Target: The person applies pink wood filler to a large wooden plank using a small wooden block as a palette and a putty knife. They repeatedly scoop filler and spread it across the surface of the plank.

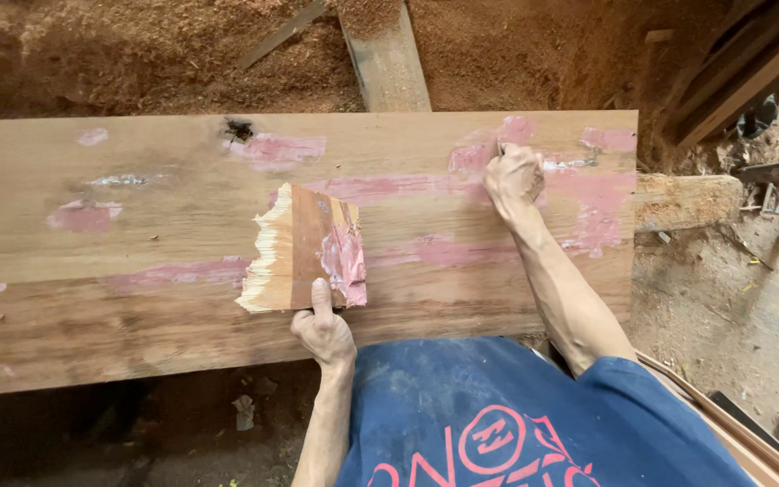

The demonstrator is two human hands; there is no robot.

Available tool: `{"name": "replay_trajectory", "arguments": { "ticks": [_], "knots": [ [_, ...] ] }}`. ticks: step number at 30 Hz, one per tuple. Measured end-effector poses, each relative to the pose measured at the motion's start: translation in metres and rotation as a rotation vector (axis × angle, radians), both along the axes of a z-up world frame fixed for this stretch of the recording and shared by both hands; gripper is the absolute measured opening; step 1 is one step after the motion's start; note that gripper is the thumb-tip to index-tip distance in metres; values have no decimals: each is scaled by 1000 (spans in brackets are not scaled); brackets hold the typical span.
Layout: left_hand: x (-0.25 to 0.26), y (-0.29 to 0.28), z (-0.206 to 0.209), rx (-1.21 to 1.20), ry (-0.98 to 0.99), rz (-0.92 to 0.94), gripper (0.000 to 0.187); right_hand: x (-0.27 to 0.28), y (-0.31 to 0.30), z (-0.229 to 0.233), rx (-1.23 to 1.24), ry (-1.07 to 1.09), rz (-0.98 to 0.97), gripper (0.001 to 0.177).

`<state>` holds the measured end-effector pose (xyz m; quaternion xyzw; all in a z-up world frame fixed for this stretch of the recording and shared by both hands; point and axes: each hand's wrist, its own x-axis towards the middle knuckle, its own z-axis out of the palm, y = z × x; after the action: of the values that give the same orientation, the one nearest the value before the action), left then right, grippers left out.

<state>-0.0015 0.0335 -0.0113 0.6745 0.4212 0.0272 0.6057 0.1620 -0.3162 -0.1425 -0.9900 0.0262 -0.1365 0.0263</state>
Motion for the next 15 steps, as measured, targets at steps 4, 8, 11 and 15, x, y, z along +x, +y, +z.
{"name": "replay_trajectory", "arguments": {
  "ticks": [4,8,11,15],
  "knots": [
    [2,14,0,6,-32,100,51,8,73,13,70,167,-75,25],
    [-1,32,0,-63,-201,241,43,-25,141,48,187,206,164,15],
    [-5,51,1,-63,-237,344,43,-41,166,66,297,185,344,28],
    [-17,78,2,10,-193,387,43,-52,187,68,180,30,552,44]
  ]
}}
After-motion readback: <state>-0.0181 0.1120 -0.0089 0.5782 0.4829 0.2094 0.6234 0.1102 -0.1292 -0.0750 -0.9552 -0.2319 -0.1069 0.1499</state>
